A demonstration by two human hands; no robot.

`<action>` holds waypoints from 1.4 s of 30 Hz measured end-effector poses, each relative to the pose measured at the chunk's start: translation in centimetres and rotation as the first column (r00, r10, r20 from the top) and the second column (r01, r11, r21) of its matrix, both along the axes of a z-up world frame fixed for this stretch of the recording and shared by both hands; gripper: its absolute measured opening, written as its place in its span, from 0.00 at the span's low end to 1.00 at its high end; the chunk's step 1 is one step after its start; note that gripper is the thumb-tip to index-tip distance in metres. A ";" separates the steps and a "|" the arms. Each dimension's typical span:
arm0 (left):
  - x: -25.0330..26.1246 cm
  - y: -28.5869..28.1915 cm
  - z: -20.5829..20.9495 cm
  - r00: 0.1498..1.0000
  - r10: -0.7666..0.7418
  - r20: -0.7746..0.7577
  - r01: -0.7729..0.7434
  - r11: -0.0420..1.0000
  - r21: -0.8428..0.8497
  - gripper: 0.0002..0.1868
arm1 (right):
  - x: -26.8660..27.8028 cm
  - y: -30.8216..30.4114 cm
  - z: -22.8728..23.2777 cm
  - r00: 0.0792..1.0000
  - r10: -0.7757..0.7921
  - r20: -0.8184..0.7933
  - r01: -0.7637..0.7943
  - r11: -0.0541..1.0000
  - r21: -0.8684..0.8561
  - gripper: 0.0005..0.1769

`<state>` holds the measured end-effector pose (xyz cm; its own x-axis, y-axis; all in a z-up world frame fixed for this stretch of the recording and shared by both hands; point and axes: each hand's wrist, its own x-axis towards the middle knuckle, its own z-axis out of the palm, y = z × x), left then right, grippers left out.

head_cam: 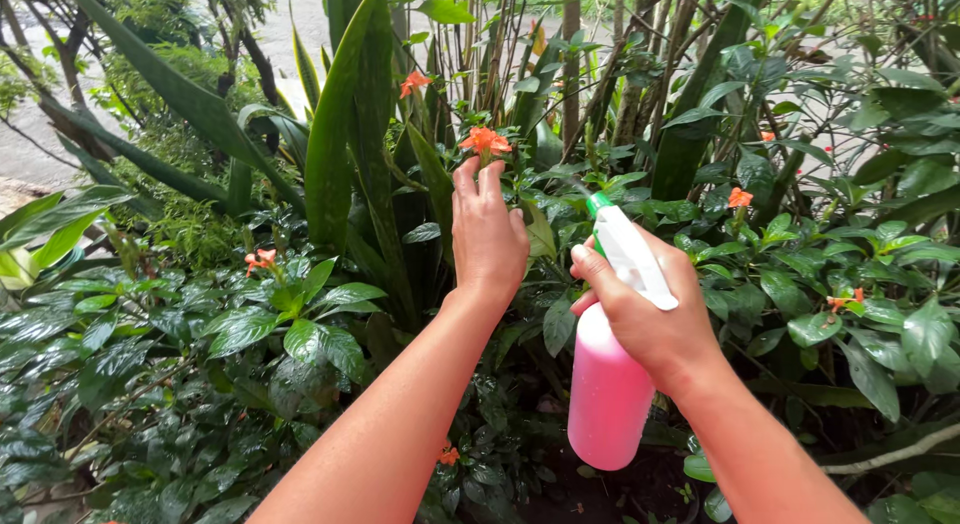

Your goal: The person sprays a pink liquid from a handheld spray bottle onto various green plants and orange flowers in a garden. They use their left hand to part leaves and guide the spray while continuously misting the foliage.

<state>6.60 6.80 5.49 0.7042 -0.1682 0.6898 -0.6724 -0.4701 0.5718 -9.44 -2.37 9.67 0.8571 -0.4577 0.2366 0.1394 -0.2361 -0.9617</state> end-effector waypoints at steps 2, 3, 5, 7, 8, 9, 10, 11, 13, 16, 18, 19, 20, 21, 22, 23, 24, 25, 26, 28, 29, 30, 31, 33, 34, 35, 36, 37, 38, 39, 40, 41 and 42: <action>0.2 -0.2 0.0 1.000 -0.005 0.010 0.006 1.000 -0.010 0.32 | -0.1 -0.2 -0.1 1.000 -0.011 -0.017 0.011 1.000 -0.005 0.12; 0.3 -0.3 0.0 1.000 -0.008 0.014 0.008 1.000 -0.014 0.32 | -0.1 -0.3 -0.2 1.000 -0.016 -0.025 0.016 1.000 -0.007 0.13; 0.4 -0.3 0.0 1.000 -0.005 0.003 0.005 1.000 -0.005 0.31 | -0.3 -0.5 -0.2 1.000 -0.002 -0.026 0.002 1.000 -0.029 0.13; 0.4 -0.5 0.2 1.000 -0.009 -0.009 0.009 1.000 -0.011 0.30 | -0.4 -0.7 -0.2 1.000 0.017 -0.025 -0.018 0.999 -0.041 0.14; 0.4 -0.6 0.3 1.000 -0.014 -0.015 0.013 1.000 -0.021 0.30 | -0.4 -0.9 -0.1 0.999 0.030 -0.023 -0.031 0.999 -0.042 0.14; 0.4 -0.8 0.4 1.000 -0.018 -0.021 0.017 0.999 -0.032 0.29 | -0.5 -1.0 0.1 0.999 0.043 -0.020 -0.044 0.998 -0.044 0.14; 0.3 -0.9 0.5 0.999 -0.018 -0.026 0.017 0.999 -0.035 0.29 | -0.5 -1.1 0.1 0.999 0.039 -0.029 -0.040 0.999 -0.035 0.14; 0.3 -1.0 0.6 0.999 -0.017 -0.032 0.016 0.999 -0.039 0.28 | -0.5 -1.0 0.2 0.999 0.037 -0.039 -0.038 0.999 -0.026 0.15; 0.3 -1.0 0.6 0.999 -0.017 -0.030 0.016 0.999 -0.049 0.28 | -0.5 -1.0 0.3 0.998 0.032 -0.053 -0.033 0.999 -0.020 0.15; 0.4 -0.9 0.7 1.000 -0.008 -0.019 0.007 0.999 -0.037 0.29 | -0.3 -0.9 0.5 0.998 0.030 -0.056 -0.033 0.998 -0.047 0.14; 0.4 -0.7 0.9 0.999 0.012 -0.033 -0.012 1.000 0.010 0.30 | -0.3 -0.9 0.5 0.998 0.035 -0.044 -0.039 0.995 -0.087 0.14; 0.4 -0.6 1.0 1.000 0.016 -0.007 -0.016 1.000 0.018 0.33 | -0.2 -0.9 0.5 0.998 0.039 -0.042 -0.043 0.995 -0.089 0.14; 0.4 -0.5 1.1 1.000 0.020 0.019 -0.021 0.999 0.026 0.36 | 0.0 -0.9 0.6 0.998 0.043 -0.040 -0.046 0.995 -0.090 0.14; 0.3 -0.4 1.3 0.999 0.024 0.045 -0.026 0.999 0.033 0.39 | 0.2 -0.8 0.6 0.998 0.047 -0.039 -0.050 0.994 -0.093 0.14; 0.3 -0.3 1.4 1.000 0.023 0.004 -0.023 0.999 0.043 0.40 | 0.3 -0.8 0.6 0.998 0.051 -0.039 -0.054 0.995 -0.088 0.14; 0.4 -0.2 1.6 0.999 0.023 -0.037 -0.021 0.998 0.054 0.40 | 0.4 -0.8 0.6 0.998 0.055 -0.040 -0.058 0.995 -0.083 0.13; 0.5 -0.1 1.7 0.997 0.023 -0.079 -0.018 0.998 0.064 0.41 | 0.5 -0.8 0.6 0.997 0.060 -0.041 -0.063 0.995 -0.077 0.13; 0.5 -0.1 1.8 0.995 0.019 -0.102 -0.012 0.998 0.068 0.41 | 0.7 -0.9 0.6 0.997 0.068 -0.035 -0.070 0.995 -0.067 0.13; 0.7 0.0 1.9 0.992 0.014 -0.124 -0.005 0.997 0.071 0.41 | 0.8 -0.9 0.7 0.997 0.075 -0.029 -0.077 0.995 -0.057 0.13; 0.9 0.1 1.7 0.994 0.005 -0.109 0.003 0.998 0.066 0.40 | 0.9 -0.9 0.8 0.996 0.075 -0.041 -0.077 0.995 -0.056 0.13; 1.1 0.2 1.5 0.998 0.001 -0.067 0.004 0.998 0.063 0.39 | 1.0 -1.0 0.8 0.996 0.067 -0.056 -0.070 0.996 -0.061 0.13; 1.2 0.4 1.2 1.000 -0.003 -0.026 0.005 0.998 0.061 0.38 | 1.0 -0.8 0.8 0.996 0.059 -0.072 -0.064 0.996 -0.066 0.13; 1.3 0.4 1.0 1.000 0.008 -0.005 -0.008 0.998 0.066 0.38 | 1.1 -0.7 0.7 0.996 0.072 -0.060 -0.074 0.996 -0.040 0.13; 1.5 0.3 0.8 0.999 0.028 0.035 -0.031 0.997 0.075 0.37 | 1.3 -0.6 0.7 0.995 0.094 -0.035 -0.094 0.996 0.012 0.13; 1.5 0.3 0.7 0.999 0.032 0.014 -0.033 0.996 0.078 0.37 | 1.3 -0.6 0.7 0.995 0.091 -0.045 -0.091 0.996 0.009 0.13; 1.6 0.3 0.5 0.999 0.036 -0.007 -0.035 0.996 0.081 0.36 | 1.4 -0.6 0.7 0.995 0.088 -0.055 -0.088 0.996 0.006 0.13; 1.6 0.4 0.4 0.999 0.040 -0.028 -0.038 0.996 0.085 0.36 | 1.4 -0.5 0.7 0.994 0.085 -0.066 -0.085 0.996 0.002 0.13; 1.6 0.3 0.4 0.999 0.053 0.003 -0.053 0.995 0.083 0.35 | 1.5 -0.5 0.7 0.993 0.089 -0.073 -0.090 0.996 -0.005 0.14; 1.7 0.3 0.3 0.997 0.065 0.034 -0.068 0.994 0.081 0.34 | 1.6 -0.6 0.6 0.992 0.094 -0.081 -0.095 0.995 -0.012 0.14; 1.7 0.3 0.2 0.995 0.078 0.065 -0.083 0.993 0.078 0.33 | 1.7 -0.6 0.6 0.991 0.098 -0.088 -0.100 0.995 -0.019 0.14; 1.8 0.2 0.1 0.994 0.078 0.080 -0.084 0.994 0.075 0.32 | 1.8 -0.7 0.5 0.991 0.095 -0.099 -0.097 0.995 -0.017 0.14; 1.9 0.3 0.1 0.992 0.078 0.095 -0.085 0.994 0.072 0.32 | 1.9 -0.7 0.3 0.990 0.092 -0.108 -0.094 0.996 -0.014 0.15; 2.0 0.3 0.0 0.991 0.078 0.110 -0.086 0.994 0.068 0.31 | 2.0 -0.6 0.2 0.989 0.089 -0.118 -0.091 0.996 -0.012 0.15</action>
